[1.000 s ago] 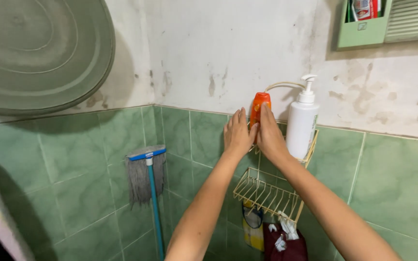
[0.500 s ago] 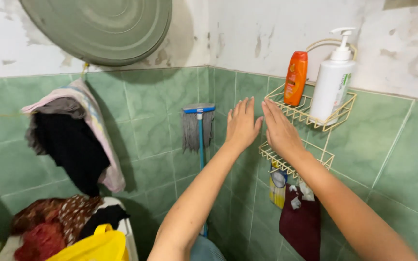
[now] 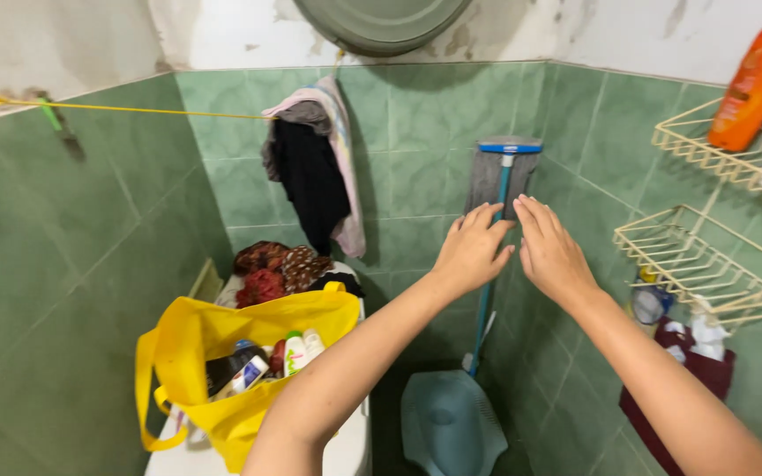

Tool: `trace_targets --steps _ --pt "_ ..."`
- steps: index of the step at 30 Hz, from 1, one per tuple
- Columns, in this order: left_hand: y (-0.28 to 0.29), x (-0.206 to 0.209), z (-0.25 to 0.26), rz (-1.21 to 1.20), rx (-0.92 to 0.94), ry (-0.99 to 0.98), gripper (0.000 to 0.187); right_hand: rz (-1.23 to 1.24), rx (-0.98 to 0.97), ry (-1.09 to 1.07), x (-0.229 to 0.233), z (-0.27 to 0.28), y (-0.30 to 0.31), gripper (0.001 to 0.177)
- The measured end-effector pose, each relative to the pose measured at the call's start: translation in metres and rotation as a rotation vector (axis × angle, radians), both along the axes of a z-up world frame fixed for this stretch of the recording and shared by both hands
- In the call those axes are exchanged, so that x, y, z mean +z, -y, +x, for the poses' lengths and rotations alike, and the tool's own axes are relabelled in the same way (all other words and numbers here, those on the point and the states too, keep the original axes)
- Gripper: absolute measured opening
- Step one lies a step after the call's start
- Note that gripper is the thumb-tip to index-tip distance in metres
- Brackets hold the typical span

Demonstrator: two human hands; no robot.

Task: Organizing toiletries by moving them from a bag to a wall-mounted shelf

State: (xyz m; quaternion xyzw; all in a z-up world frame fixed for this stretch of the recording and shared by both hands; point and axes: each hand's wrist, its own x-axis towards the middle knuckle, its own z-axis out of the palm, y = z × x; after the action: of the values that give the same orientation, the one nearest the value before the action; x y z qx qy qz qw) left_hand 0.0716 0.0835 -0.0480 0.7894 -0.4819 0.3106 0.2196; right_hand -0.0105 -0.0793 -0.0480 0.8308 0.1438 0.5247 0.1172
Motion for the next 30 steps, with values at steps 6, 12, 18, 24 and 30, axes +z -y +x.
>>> trace_targets --steps 6,12,18,24,30 --pt "-0.125 -0.027 0.021 0.001 0.143 -0.053 0.027 -0.047 0.22 -0.058 -0.028 0.04 -0.088 0.058" --pt "-0.256 -0.044 0.003 -0.032 0.309 -0.191 0.018 -0.057 0.415 -0.173 -0.067 0.08 -0.199 0.05" --pt "-0.354 -0.07 -0.023 0.026 0.483 -0.415 0.025 -0.052 0.599 -0.411 -0.097 0.088 -0.298 0.035" --pt "-0.401 -0.137 0.014 0.07 0.537 -0.573 0.034 0.006 0.525 -0.731 -0.134 0.097 -0.355 0.024" --pt "-0.415 -0.208 0.055 0.14 0.537 -0.635 0.047 0.153 0.327 -1.077 -0.165 0.113 -0.375 0.053"
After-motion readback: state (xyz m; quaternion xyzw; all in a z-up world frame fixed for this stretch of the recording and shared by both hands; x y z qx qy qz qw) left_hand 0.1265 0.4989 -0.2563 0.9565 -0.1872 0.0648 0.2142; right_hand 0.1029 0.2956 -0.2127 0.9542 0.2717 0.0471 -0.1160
